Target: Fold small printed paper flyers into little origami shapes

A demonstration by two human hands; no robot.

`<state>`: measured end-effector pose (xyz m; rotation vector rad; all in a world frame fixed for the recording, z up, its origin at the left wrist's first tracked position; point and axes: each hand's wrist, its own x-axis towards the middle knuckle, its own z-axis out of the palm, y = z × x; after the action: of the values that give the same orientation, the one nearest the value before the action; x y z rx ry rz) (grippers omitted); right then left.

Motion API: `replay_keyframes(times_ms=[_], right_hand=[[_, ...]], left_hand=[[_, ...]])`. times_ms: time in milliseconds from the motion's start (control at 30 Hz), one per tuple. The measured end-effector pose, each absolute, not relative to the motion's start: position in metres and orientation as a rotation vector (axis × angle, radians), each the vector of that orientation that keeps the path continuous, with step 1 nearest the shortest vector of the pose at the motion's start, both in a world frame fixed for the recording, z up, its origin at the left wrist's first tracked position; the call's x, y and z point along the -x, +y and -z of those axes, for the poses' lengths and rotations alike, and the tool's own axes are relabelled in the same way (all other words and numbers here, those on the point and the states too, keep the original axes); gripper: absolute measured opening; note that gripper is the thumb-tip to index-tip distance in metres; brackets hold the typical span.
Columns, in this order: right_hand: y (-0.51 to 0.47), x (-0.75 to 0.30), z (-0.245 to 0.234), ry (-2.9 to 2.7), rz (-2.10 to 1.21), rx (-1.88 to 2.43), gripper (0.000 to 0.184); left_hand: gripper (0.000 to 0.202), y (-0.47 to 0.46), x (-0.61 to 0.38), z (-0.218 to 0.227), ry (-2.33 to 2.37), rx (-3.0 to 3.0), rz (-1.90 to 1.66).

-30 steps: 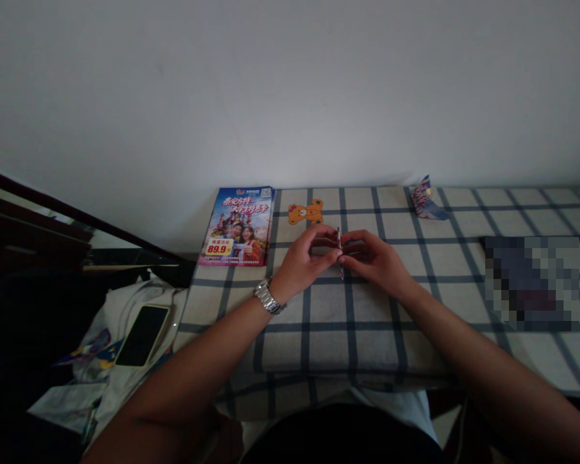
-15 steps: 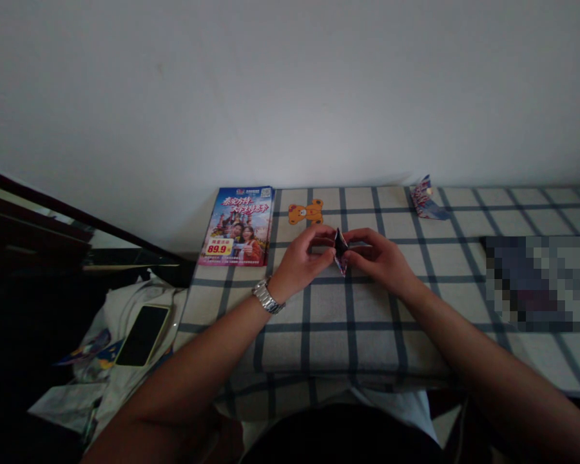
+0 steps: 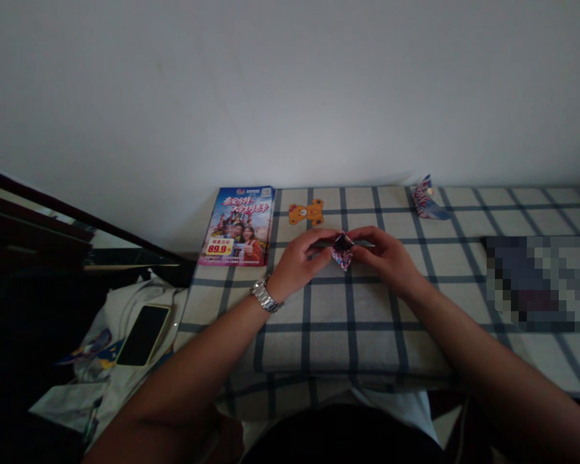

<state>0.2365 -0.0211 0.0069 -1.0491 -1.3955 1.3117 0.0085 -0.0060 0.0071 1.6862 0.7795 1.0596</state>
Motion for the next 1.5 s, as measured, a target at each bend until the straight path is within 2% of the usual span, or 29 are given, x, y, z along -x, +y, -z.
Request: replay_keyframes(times_ms=[433, 667, 867, 1100, 1300, 1500], right_hand=[[-0.0198, -0.2388, -0.003, -1.277, -1.364, 1.023, 0.025], [-0.0195, -0.2399, -0.0023, -1.302, -1.333, 1.022, 0.022], [-0.0201, -0.2381, -0.0039, -1.319, -1.347, 0.972, 0.019], [-0.0227, -0.2342, -0.0079, -1.373, -1.349, 0.983, 0.023], [-0.0211, -0.2316, -0.0077, -1.379, -1.329, 0.989, 0.038], [-0.0233, -0.2312, -0.0094, -1.423, -1.529, 1.087, 0.044]], left_hand=[[0.029, -0.0016, -0.006, -0.0114, 0.777, -1.94, -1.023], [0.031, -0.0039, -0.0069, -0.011, 0.744, -1.777, -0.933], [0.023, -0.0042, -0.008, -0.014, 0.748, -1.843, -1.037], [0.016, -0.0055, -0.0092, -0.0143, 0.859, -1.855, -1.07], [0.015, -0.0054, -0.0084, -0.0122, 0.881, -1.871, -1.097], [0.014, -0.006, -0.0088, -0.0124, 0.894, -1.889, -1.091]])
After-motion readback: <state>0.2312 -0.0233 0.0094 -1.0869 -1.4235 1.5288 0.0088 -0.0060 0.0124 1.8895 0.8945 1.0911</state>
